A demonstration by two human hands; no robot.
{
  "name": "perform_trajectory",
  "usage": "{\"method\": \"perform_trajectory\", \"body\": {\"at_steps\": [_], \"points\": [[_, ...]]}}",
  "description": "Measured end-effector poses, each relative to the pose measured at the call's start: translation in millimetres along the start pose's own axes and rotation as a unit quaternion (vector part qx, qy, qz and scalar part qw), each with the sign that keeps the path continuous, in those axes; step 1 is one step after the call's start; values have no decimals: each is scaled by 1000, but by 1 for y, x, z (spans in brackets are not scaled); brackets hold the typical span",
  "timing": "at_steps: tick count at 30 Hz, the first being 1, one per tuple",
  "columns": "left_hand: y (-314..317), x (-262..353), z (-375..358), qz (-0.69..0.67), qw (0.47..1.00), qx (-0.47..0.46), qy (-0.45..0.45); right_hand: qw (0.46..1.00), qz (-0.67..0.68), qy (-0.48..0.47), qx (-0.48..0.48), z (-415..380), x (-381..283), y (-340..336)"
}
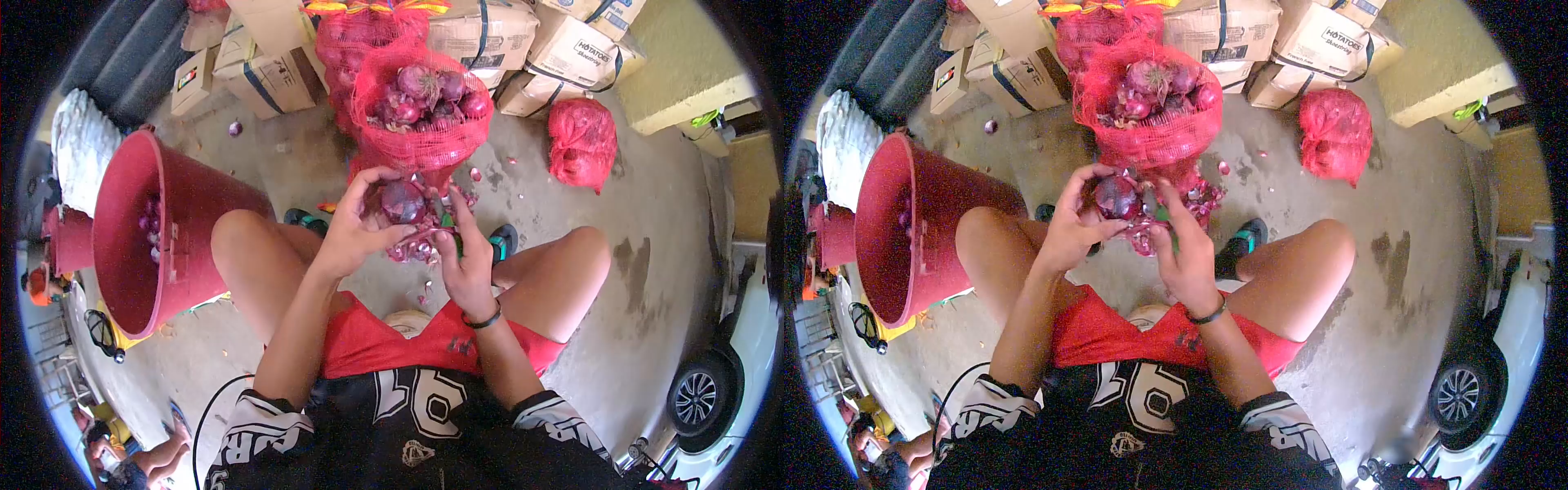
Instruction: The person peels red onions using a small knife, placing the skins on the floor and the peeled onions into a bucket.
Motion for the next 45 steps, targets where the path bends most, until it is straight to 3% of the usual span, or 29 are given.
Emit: {"method": "perform_trajectory", "body": {"at_steps": [3, 5, 7, 8, 11, 13, 15, 17, 21, 24, 29, 35, 38, 41, 45], "points": [[2, 1, 2, 7, 1000, -5, 17, 968, 162, 191, -30, -8, 38, 3], [1, 1, 3, 56, 998, -16, 26, 973, 148, 168, -65, -9, 37, 5], [2, -2, 0, 82, 996, -22, 22, 939, 227, 219, -136, -14, 29, 13], [2, -2, 0, 84, 996, -24, 20, 946, 248, 179, -107, -11, 21, 12], [1, -5, -1, 66, 997, -22, 11, 957, 199, 175, -117, -9, 28, 17], [2, -4, -1, 68, 997, -32, 14, 957, 217, 181, -68, -9, 43, 14], [2, -4, -2, 14, 1000, -25, 7, 914, 326, 239, -17, -11, 63, 12], [1, -4, -2, -12, 1000, -18, 5, 926, 303, 227, -2, -4, 75, 4], [-2, -7, 0, 13, 1000, -13, 6, 958, 167, 221, -76, -1, 57, 5], [-2, -3, 0, 24, 1000, -3, -13, 980, 55, 158, -109, -4, 52, 6], [-9, -6, -1, 59, 997, 7, -51, 985, 44, 79, -148, -5, 19, 2], [-4, -10, -5, 100, 990, -18, -98, 991, 85, 40, -94, -5, -8, 4], [-4, -17, -7, 102, 990, -33, -97, 991, 24, 0, -135, -4, -9, 9], [-1, -16, -7, 82, 989, -54, -111, 984, 20, 85, -154, -4, 5, 6], [10, -10, -7, 30, 993, -79, -88, 956, 235, 160, -70, -6, 30, 4]]}}
Point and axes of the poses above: each hand's wrist, its own z-axis towards the middle knuckle, its own y-axis out of the palm, x = y × z, the point moved 9 cm from there along z, towards the middle knuckle, and after that the axes turned 9 degrees about y, right-handed, at the moved point
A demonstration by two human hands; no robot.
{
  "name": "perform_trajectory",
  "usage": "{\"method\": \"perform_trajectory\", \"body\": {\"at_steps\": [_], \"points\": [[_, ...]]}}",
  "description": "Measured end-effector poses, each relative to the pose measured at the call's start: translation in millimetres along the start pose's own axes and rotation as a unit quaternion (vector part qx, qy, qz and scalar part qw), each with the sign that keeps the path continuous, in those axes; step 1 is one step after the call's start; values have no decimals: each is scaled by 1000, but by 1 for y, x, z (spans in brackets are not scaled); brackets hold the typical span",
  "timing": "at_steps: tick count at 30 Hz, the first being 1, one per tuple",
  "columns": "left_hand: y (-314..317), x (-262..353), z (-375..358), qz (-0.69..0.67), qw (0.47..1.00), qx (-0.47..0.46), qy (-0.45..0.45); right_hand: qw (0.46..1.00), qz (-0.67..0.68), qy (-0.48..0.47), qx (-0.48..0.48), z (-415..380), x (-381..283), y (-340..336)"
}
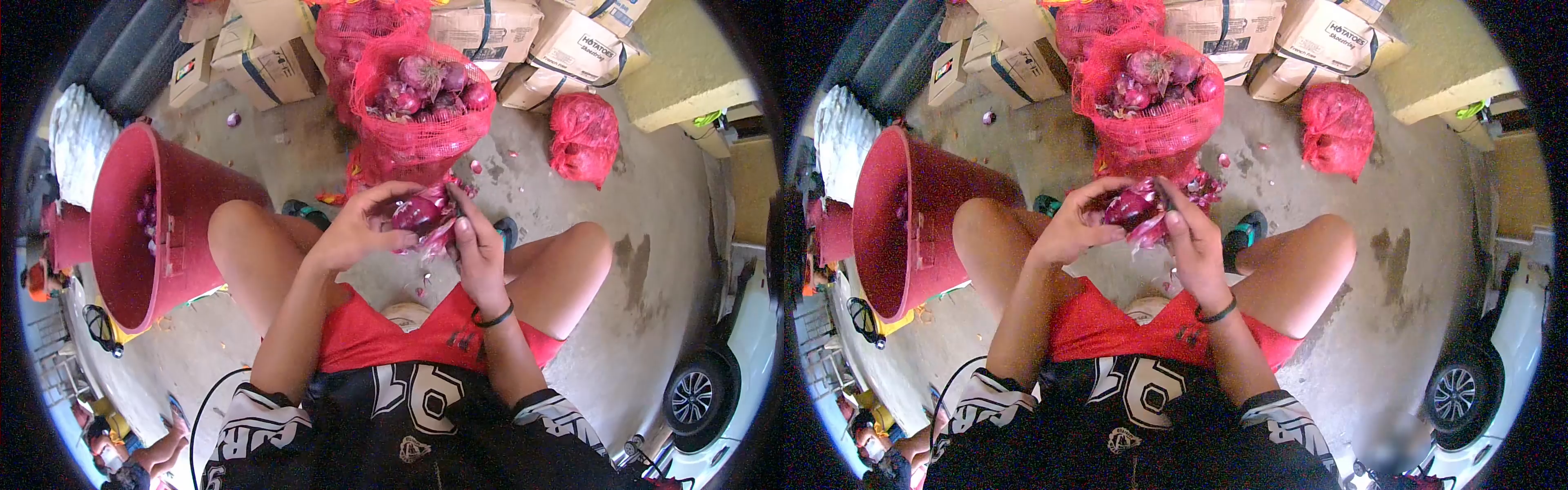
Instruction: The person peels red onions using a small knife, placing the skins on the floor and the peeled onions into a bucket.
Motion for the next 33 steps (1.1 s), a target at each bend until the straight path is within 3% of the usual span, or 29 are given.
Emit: {"method": "perform_trajectory", "body": {"at_steps": [3, 4, 7, 10, 13, 16, 19, 22, 25, 28, 33], "points": [[4, 1, -1, -56, 998, 5, 13, 998, 59, -29, 0, 4, -7, -2], [5, 0, -1, -80, 997, 11, 15, 998, 54, 18, -35, 1, 0, -1], [-3, -1, 5, 55, 998, 31, -32, 992, 34, 82, -92, -7, 7, 5], [-5, -5, 8, 5, 998, 50, 25, 996, 66, 44, -39, -2, 8, -5], [0, -9, 3, -24, 999, 23, 8, 978, 199, 63, 10, 6, 15, -25], [4, -10, 2, -65, 998, 8, -11, 974, 205, 80, 57, 7, 20, -32], [1, -14, 2, -188, 981, 52, -15, 978, 197, 62, 40, 2, 12, -28], [-6, -7, 4, -108, 992, 42, 48, 974, 210, 73, 34, 4, 15, -28], [-12, -12, 4, -168, 983, 70, 34, 961, 272, 33, 44, 6, 2, -38], [-24, -14, 5, -184, 972, 142, 27, 968, 238, 47, 70, 4, 3, -44], [-42, -19, 1, -51, 983, 177, 29, 943, 317, 1, 106, 1, -4, -57]]}}
Point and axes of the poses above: each hand's wrist, its own z-axis towards the middle knuckle, its own y-axis out of the palm, x = y × z, the point moved 9 cm from there along z, towards the middle knuckle, and after that the axes turned 9 degrees about y, right-handed, at the moved point
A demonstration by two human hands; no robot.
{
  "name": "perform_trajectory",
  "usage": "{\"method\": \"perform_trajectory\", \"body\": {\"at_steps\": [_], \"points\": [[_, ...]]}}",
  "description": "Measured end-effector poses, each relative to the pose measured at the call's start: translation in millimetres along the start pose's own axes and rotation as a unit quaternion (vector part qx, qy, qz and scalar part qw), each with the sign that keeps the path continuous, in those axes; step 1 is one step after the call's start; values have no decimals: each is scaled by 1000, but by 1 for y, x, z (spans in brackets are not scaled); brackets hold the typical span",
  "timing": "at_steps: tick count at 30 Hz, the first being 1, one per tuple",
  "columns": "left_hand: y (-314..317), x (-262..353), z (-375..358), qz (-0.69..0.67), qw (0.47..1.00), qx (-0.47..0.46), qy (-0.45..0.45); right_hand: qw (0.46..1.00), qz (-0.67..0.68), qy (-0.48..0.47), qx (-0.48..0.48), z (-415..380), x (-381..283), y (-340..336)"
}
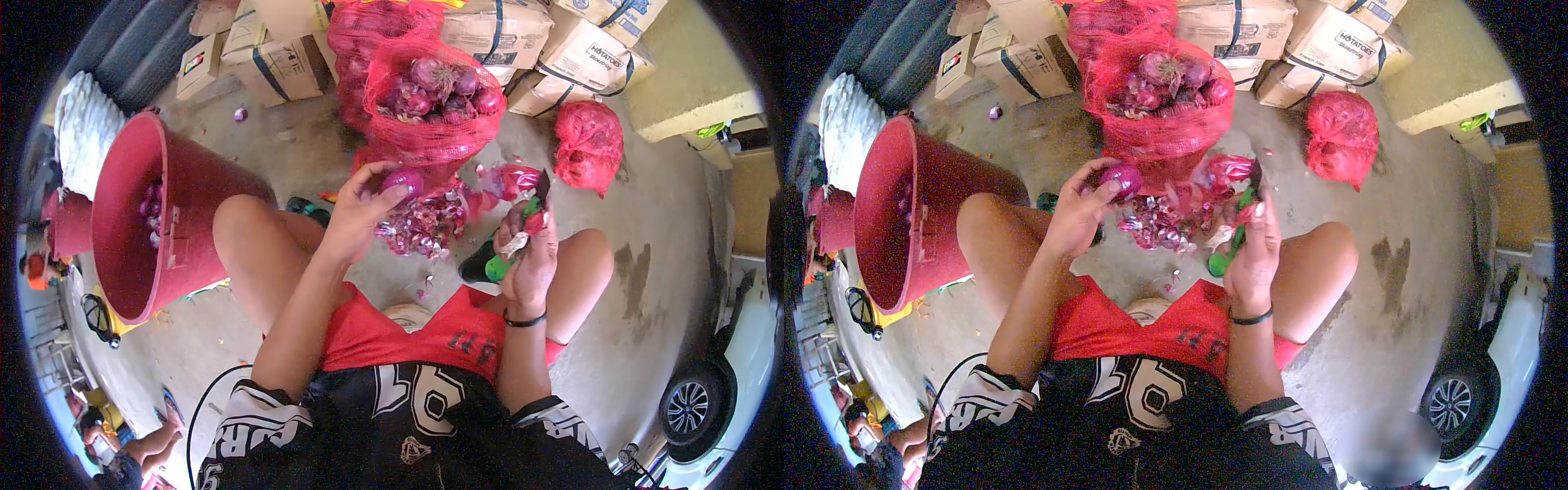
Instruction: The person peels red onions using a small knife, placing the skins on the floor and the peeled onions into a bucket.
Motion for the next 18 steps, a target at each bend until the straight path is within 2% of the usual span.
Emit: {"method": "perform_trajectory", "body": {"at_steps": [1, 4, 5, 7, 8, 10, 13, 15, 17, 18], "points": [[-3, 1, 0, 29, 1000, 7, 9, 1000, -14, 6, 7, 0, 1, -1], [-1, 3, 3, -17, 1000, 12, 10, 996, -67, 25, 44, 3, 11, -13], [2, 2, 3, -70, 998, 4, -8, 993, -108, 31, 19, 5, 18, -7], [11, 6, 1, -174, 984, -10, -44, 966, -245, 85, -8, 3, 32, 6], [11, 6, 1, -169, 984, -11, -48, 954, -268, 126, -39, 3, 45, 2], [11, 5, 0, -157, 986, -11, -55, 911, -403, 81, -42, 8, 59, -3], [-3, 22, 0, -94, 995, 39, -10, 877, -477, 29, -41, 11, 61, -1], [-26, 61, 1, 35, 992, 94, 70, 846, -531, -23, -47, 11, 52, 4], [-67, 125, -4, 196, 950, 184, 161, 845, -534, 12, -45, 14, 54, -2], [-72, 170, -12, 290, 909, 212, 211, 843, -535, 28, -44, 17, 54, -4]]}}
Point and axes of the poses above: each hand's wrist, its own z-axis towards the middle knuckle, its own y-axis out of the palm, x = y × z, the point moved 9 cm from there along z, towards the middle knuckle, and after that the axes turned 9 degrees about y, right-handed, at the moved point
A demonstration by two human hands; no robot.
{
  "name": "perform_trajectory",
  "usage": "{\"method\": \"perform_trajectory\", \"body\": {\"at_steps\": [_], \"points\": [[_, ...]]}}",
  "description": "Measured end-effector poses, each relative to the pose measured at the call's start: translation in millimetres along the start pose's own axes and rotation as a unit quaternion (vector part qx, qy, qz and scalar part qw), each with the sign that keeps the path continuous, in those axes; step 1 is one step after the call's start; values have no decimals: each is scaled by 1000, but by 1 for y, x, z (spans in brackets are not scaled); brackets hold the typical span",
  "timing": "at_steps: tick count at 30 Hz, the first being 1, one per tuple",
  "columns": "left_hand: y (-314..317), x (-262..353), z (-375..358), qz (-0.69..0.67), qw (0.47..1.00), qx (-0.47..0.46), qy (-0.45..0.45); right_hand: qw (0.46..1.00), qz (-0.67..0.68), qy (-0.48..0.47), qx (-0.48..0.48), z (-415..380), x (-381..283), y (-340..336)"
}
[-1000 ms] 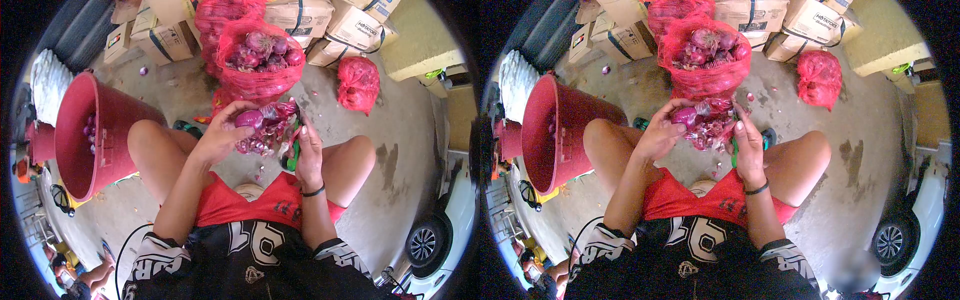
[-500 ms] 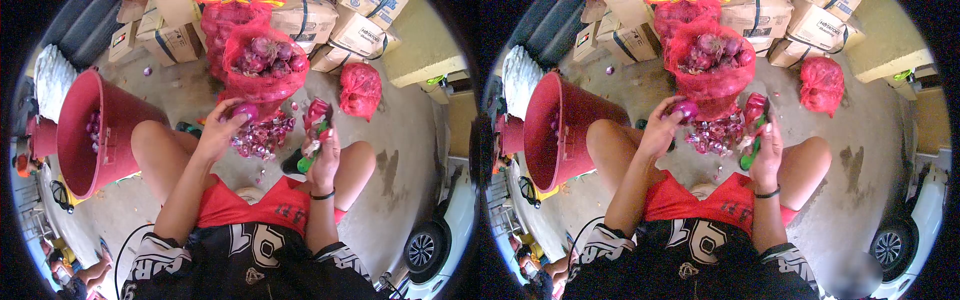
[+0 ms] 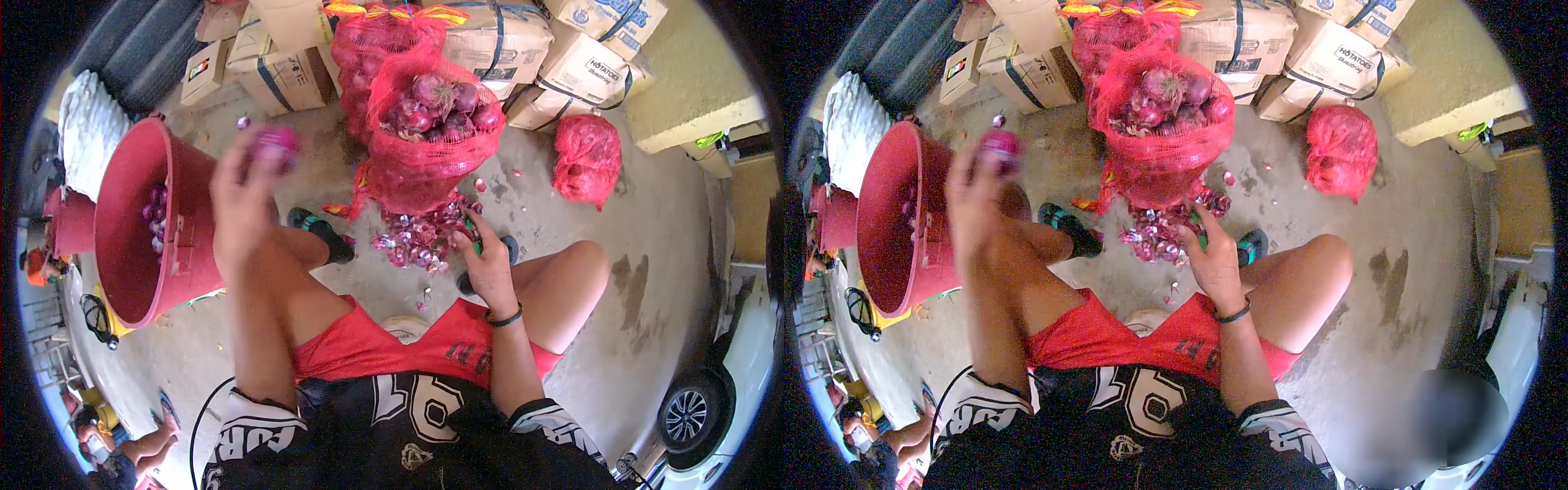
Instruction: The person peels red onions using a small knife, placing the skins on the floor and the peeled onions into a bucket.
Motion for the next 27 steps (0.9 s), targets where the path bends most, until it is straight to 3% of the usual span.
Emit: {"method": "perform_trajectory", "body": {"at_steps": [1, 3, 5, 8, 10, 14, 15, 16, 17, 18, 20, 22, 25, 27], "points": [[-24, 42, 14, 162, 983, 9, 80, 1000, -9, -3, 8, 0, -2, -2], [-88, 65, 39, 308, 937, 64, 152, 999, -28, -12, 24, 1, -7, -7], [-133, 70, 64, 371, 912, 50, 167, 999, -12, -40, 19, 1, -13, -5], [-119, 107, 62, 499, 818, 153, 240, 997, -41, -55, 27, -1, -21, 0], [-56, 100, 55, 336, 889, 101, 294, 998, -30, -54, 18, -3, -21, 4], [131, 60, 31, 184, 910, -180, 325, 1000, 16, -8, -20, -1, -4, 9], [166, 43, 32, 218, 895, -222, 320, 1000, 10, 15, -24, 0, 4, 11], [193, 26, 35, 240, 888, -243, 309, 999, 9, -49, 16, 1, 8, 10], [216, 4, 44, 310, 875, -256, 271, 999, -22, -32, 19, -1, 11, 10], [230, -23, 54, 332, 867, -224, 296, 998, -52, -15, 24, -4, 12, 11], [250, -48, 61, 371, 860, -239, 255, 994, -99, 5, 36, -8, 8, 10], [260, -65, 65, 398, 856, -252, 215, 993, -116, 16, -13, -10, 10, 16], [247, -63, 74, 305, 896, -245, 212, 995, -94, -37, -18, -16, -2, 15], [227, -48, 69, 113, 947, -260, 152, 994, -67, -86, 10, -16, -10, 5]]}}
Point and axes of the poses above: each hand's wrist, its own z-axis towards the middle knuckle, its own y-axis out of the palm, x = y × z, the point moved 9 cm from there along z, towards the middle knuckle, and after that the axes turned 9 degrees about y, right-handed, at the moved point
